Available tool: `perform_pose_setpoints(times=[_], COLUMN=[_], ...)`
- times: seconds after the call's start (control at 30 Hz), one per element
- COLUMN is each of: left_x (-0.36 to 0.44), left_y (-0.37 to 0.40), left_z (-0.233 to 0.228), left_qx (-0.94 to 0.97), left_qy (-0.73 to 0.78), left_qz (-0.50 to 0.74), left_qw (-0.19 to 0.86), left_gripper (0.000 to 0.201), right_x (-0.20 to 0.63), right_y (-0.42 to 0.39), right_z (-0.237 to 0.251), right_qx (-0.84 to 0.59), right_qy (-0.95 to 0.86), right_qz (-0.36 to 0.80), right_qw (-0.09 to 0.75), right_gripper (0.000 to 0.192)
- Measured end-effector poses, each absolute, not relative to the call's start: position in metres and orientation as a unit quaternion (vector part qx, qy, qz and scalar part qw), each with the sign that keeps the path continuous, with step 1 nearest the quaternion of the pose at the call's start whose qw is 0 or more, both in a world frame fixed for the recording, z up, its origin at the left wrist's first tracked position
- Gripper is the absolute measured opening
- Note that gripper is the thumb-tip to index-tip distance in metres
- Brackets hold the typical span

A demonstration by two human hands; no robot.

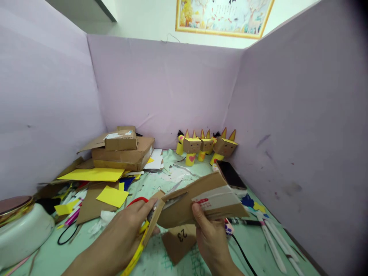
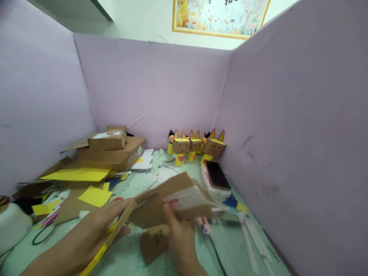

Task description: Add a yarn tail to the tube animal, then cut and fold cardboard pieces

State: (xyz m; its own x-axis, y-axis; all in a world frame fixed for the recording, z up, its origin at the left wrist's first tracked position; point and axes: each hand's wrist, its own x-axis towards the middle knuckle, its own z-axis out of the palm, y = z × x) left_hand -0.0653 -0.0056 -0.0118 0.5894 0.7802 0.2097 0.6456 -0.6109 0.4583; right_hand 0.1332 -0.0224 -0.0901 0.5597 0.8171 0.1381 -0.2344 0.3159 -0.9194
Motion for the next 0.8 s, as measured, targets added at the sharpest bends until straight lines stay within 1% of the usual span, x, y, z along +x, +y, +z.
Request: perform_pose_setpoints(times=[0.1,0.2,0.47,0.63,0.8], left_x=[-0.067,-0.068,-0.067,-0.066,-0.066], left_y=[-0.001,0.003,0.007,0.003,0.005], left_z=[-0.02,-0.029,-0.046,-0.041,-0.028], left_qx=[0.877,0.875,0.883,0.882,0.885], left_qy=[0.415,0.419,0.387,0.379,0.379], left_qz=[0.197,0.215,0.229,0.225,0.222], left_qw=[0.139,0.113,0.131,0.166,0.157], left_gripper=[0.043,0.037,0.027,0.02,0.022], right_x=[0.134,0.134,0.134,0.135,0.134], right_y=[-0.023,-0.022,-0.023,-0.024,-0.022], right_z=[-0.089,-0.09,-0.09,-0.085,-0.084], right_qx=[-0.47,-0.47,-0.494,-0.519,-0.473], right_qy=[-0.316,-0.322,-0.315,-0.314,-0.304], right_qz=[0.368,0.379,0.378,0.367,0.388], right_qw=[0.737,0.729,0.717,0.705,0.73], right_gripper=[0.046,0.044,0.042,0.038,0.035])
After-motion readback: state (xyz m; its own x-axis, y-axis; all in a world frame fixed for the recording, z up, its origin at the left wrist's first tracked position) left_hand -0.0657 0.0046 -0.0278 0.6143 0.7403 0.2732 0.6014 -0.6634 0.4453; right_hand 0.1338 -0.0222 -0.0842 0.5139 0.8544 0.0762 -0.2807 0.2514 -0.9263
